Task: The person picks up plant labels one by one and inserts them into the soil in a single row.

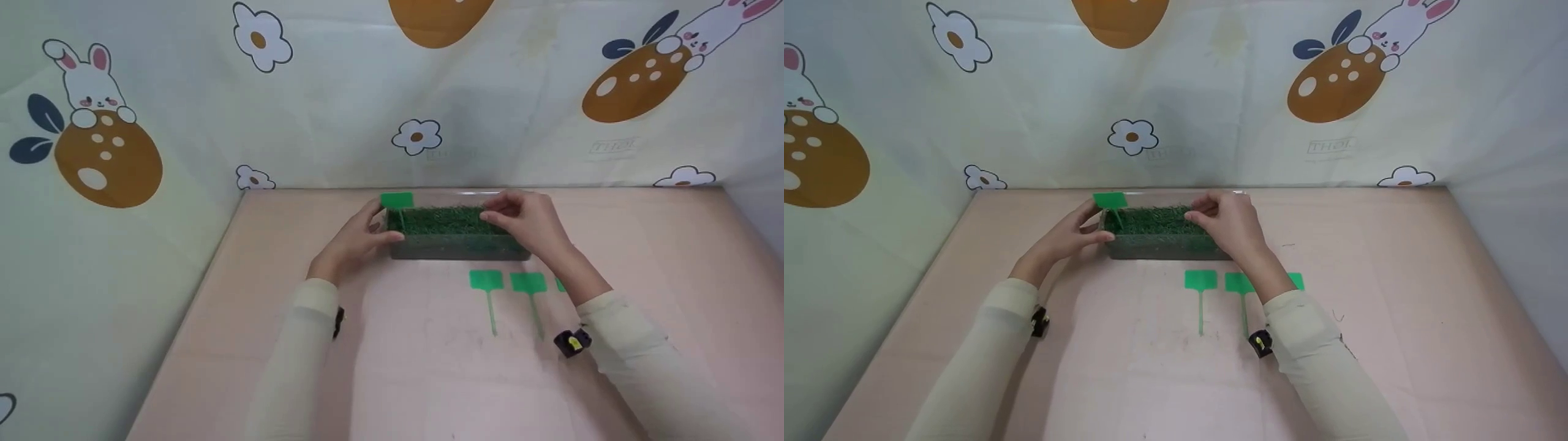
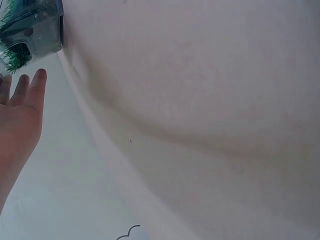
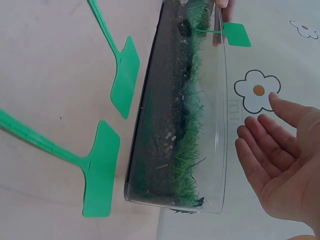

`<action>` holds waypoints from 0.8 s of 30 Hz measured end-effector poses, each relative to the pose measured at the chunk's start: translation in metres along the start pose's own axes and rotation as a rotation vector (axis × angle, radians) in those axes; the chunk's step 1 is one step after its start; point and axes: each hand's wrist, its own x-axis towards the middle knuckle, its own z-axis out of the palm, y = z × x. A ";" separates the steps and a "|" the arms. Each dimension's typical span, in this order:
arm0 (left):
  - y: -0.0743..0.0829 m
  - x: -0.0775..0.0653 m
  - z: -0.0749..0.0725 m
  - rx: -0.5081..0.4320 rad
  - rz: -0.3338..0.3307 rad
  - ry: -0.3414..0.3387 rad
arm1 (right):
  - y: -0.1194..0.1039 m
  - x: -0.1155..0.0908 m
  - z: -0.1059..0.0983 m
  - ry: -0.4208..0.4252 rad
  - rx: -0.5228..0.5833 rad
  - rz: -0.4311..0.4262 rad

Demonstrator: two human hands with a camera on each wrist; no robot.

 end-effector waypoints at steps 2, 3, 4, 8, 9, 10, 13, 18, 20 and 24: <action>0.000 0.000 0.000 -0.001 -0.003 0.001 | -0.002 0.001 0.003 -0.011 0.004 -0.004; 0.000 0.000 0.000 0.000 -0.007 0.002 | -0.003 0.002 0.004 -0.017 0.006 -0.007; 0.000 0.000 0.000 -0.002 -0.015 0.004 | -0.004 0.003 0.006 -0.023 0.007 -0.010; 0.000 0.000 0.000 -0.008 -0.032 0.002 | -0.011 0.010 0.018 -0.036 -0.003 -0.026; 0.000 0.000 0.001 -0.006 -0.031 0.003 | -0.013 0.013 0.021 -0.040 -0.002 -0.024; 0.001 0.000 0.001 -0.004 -0.029 0.006 | -0.015 0.015 0.025 -0.044 -0.002 -0.025; 0.001 0.001 0.001 0.000 0.004 0.006 | -0.023 0.024 0.037 -0.063 0.022 -0.017; 0.002 0.000 0.001 0.000 0.011 0.011 | -0.037 0.039 0.059 -0.079 0.052 0.002; 0.001 0.000 0.001 0.007 0.004 0.014 | -0.043 0.045 0.067 -0.083 0.050 0.006; 0.001 -0.002 0.000 0.018 0.019 0.014 | -0.051 0.053 0.081 -0.092 0.036 -0.003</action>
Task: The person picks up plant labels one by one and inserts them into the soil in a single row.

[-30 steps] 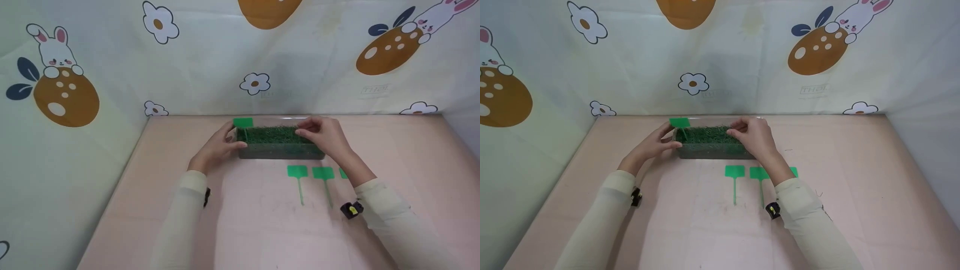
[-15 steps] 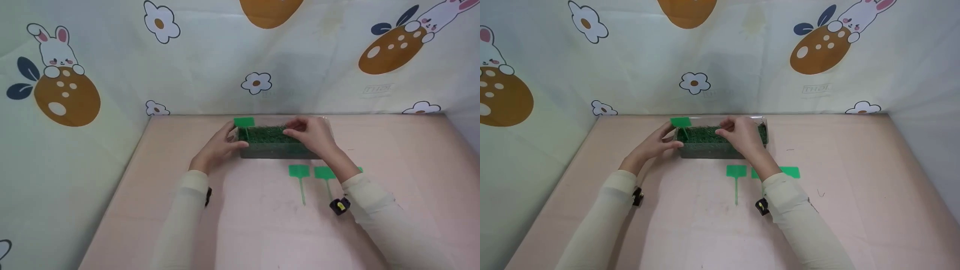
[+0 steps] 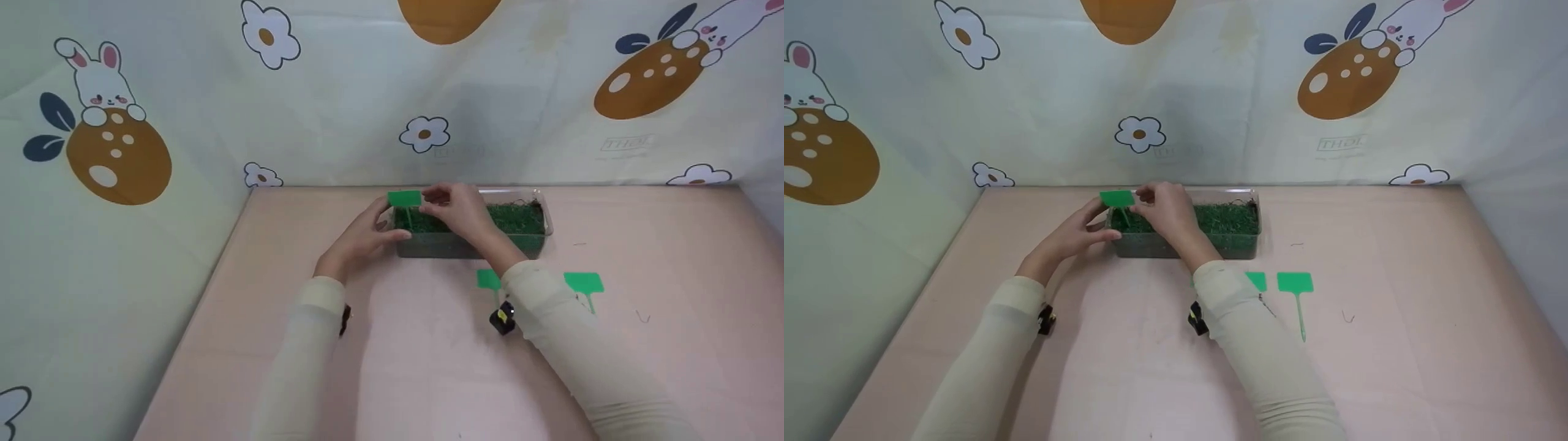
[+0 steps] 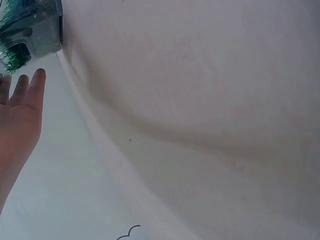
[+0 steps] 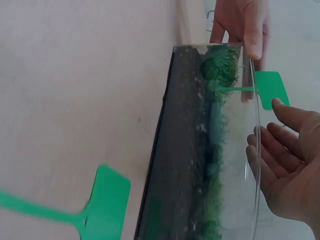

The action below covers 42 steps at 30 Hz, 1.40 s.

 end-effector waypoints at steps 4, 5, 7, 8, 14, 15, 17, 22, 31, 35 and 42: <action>0.000 -0.001 0.000 -0.003 0.018 -0.002 | -0.003 0.005 0.008 0.000 -0.014 -0.022; 0.000 -0.001 0.000 -0.006 0.017 -0.001 | -0.003 0.006 0.010 0.002 -0.018 -0.026; 0.000 -0.001 0.000 -0.011 0.014 0.000 | -0.004 0.007 0.012 0.017 -0.021 -0.033; 0.000 -0.001 0.000 -0.013 0.014 0.000 | -0.004 0.007 0.012 0.025 -0.020 -0.033; -0.002 0.001 -0.001 -0.017 0.007 -0.009 | -0.006 0.007 0.006 0.071 -0.001 -0.018; -0.002 0.001 -0.001 -0.019 0.004 -0.009 | -0.006 0.006 0.004 0.078 0.007 -0.015; -0.002 0.002 -0.002 -0.021 0.006 -0.011 | -0.006 0.006 0.000 0.095 0.022 -0.014; -0.002 0.003 -0.003 -0.009 0.030 -0.022 | -0.004 0.005 -0.006 0.121 0.043 -0.004; -0.002 0.005 0.000 -0.010 0.023 -0.028 | 0.010 0.004 -0.001 0.107 -0.050 0.014; -0.001 0.005 0.000 -0.011 0.003 -0.015 | 0.011 0.005 -0.001 0.110 -0.075 0.008; -0.002 0.004 0.000 -0.026 -0.001 -0.019 | 0.012 0.003 -0.004 0.085 -0.009 0.034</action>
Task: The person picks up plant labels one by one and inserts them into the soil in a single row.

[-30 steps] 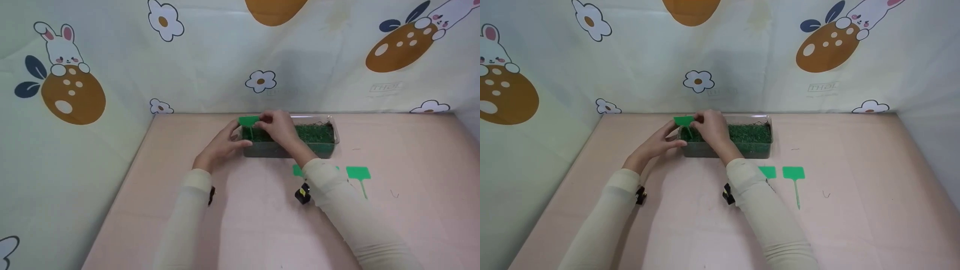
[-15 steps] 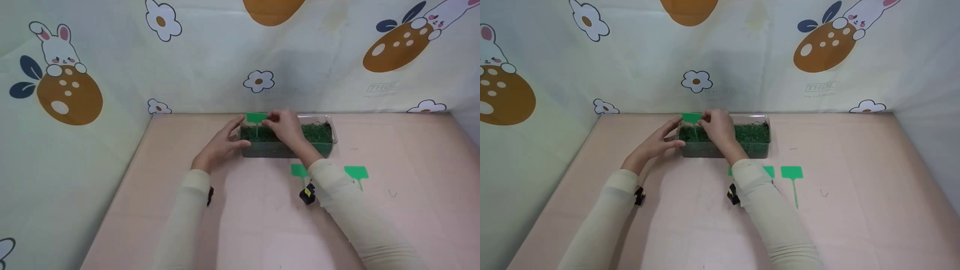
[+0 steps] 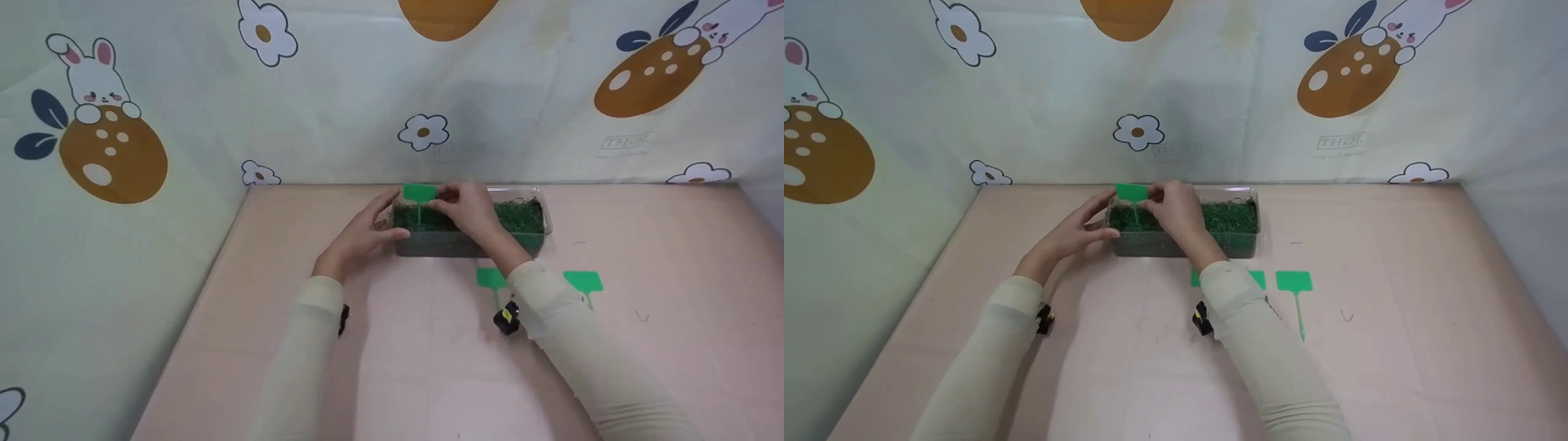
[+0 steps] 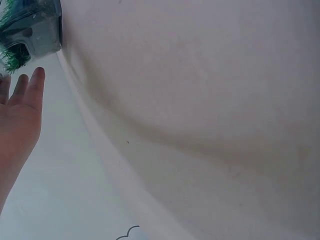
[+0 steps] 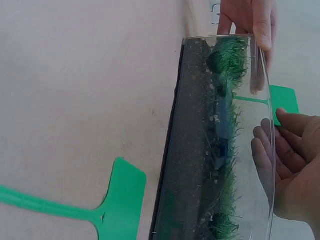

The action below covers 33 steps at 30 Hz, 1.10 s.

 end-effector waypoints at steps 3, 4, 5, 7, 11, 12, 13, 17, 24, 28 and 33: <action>0.000 0.001 0.000 -0.004 -0.003 0.000 | 0.001 -0.002 -0.004 -0.006 0.032 0.001; 0.000 0.001 0.001 -0.003 -0.004 -0.001 | 0.002 -0.003 -0.006 -0.006 0.039 0.001; 0.000 0.001 0.001 -0.001 -0.002 -0.001 | 0.002 -0.004 -0.008 -0.007 0.047 0.000; 0.000 0.002 0.001 0.002 0.002 -0.003 | 0.004 -0.005 -0.012 -0.009 0.057 0.000; 0.003 0.001 0.002 0.009 0.008 0.005 | 0.008 -0.008 -0.020 -0.011 0.068 0.012; 0.003 0.001 0.002 0.009 0.007 0.006 | 0.009 -0.009 -0.022 -0.009 0.068 0.014; 0.004 0.001 0.002 0.008 0.005 0.007 | 0.010 -0.010 -0.024 -0.005 0.068 0.013; 0.004 0.001 0.003 -0.005 -0.001 0.006 | 0.016 -0.016 -0.031 0.007 0.069 -0.003; 0.002 -0.001 0.003 -0.018 -0.017 0.012 | 0.026 -0.026 -0.039 0.012 0.071 -0.037; 0.002 -0.001 0.002 -0.005 -0.019 0.011 | 0.028 -0.030 -0.043 0.008 0.058 -0.047; 0.001 -0.001 0.001 0.003 -0.016 0.010 | 0.030 -0.035 -0.046 0.008 0.054 -0.049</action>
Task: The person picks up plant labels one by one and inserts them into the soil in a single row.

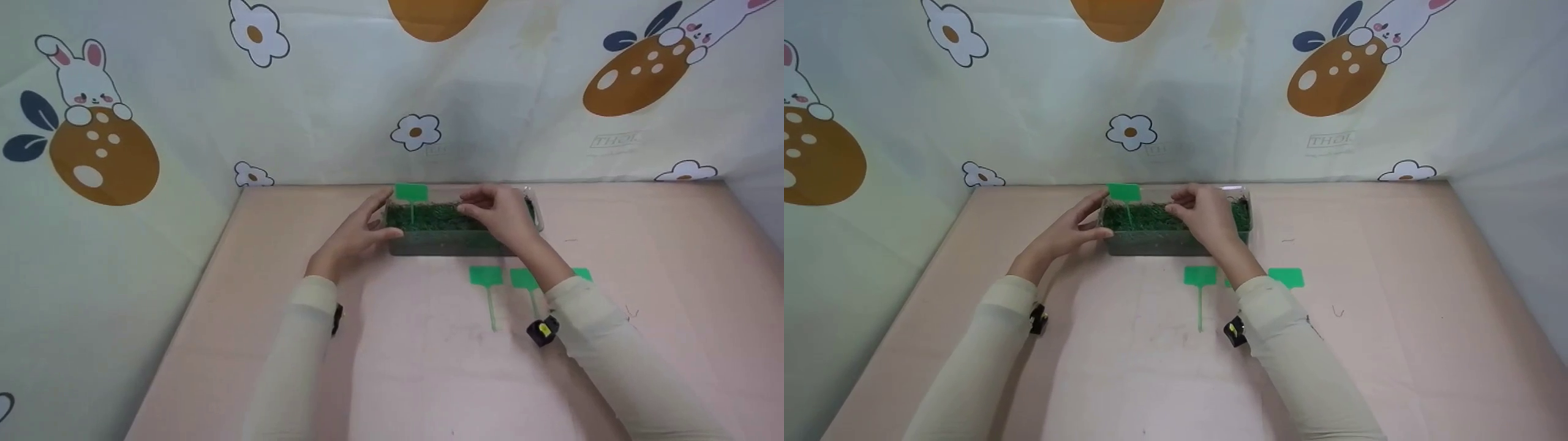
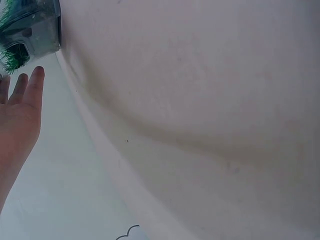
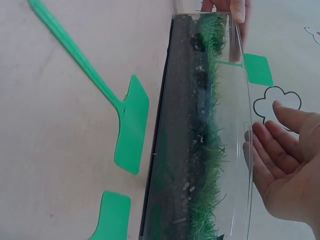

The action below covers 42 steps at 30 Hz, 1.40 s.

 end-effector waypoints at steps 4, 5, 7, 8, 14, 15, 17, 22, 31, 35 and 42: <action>-0.001 0.001 -0.001 -0.010 0.003 -0.009 | 0.001 -0.005 -0.002 0.008 -0.022 0.003; -0.001 0.001 -0.001 -0.016 0.005 -0.010 | 0.002 -0.006 -0.003 0.012 -0.033 0.004; -0.002 0.002 -0.001 -0.025 0.014 -0.018 | 0.003 -0.008 -0.004 0.019 -0.053 0.006; -0.002 0.002 -0.001 -0.032 0.016 -0.019 | 0.003 -0.009 -0.005 0.021 -0.061 0.006; -0.001 0.003 0.001 -0.027 0.011 -0.003 | 0.007 -0.014 -0.008 0.009 -0.032 0.003; -0.001 0.002 0.001 -0.025 0.008 -0.002 | 0.007 -0.015 -0.009 0.006 -0.026 0.003; 0.000 0.002 0.001 -0.026 -0.001 -0.003 | 0.008 -0.016 -0.010 0.003 -0.020 0.000; 0.001 0.001 0.000 -0.040 -0.033 -0.001 | 0.009 -0.018 -0.012 -0.003 -0.013 -0.007; 0.000 0.001 0.000 -0.041 -0.030 -0.014 | 0.008 -0.022 -0.013 -0.016 -0.021 -0.007; 0.014 -0.006 0.000 -0.057 -0.062 -0.033 | 0.008 -0.023 -0.014 -0.017 -0.022 -0.009; 0.003 0.002 0.000 -0.040 -0.067 -0.034 | 0.009 -0.027 -0.016 -0.017 -0.016 -0.022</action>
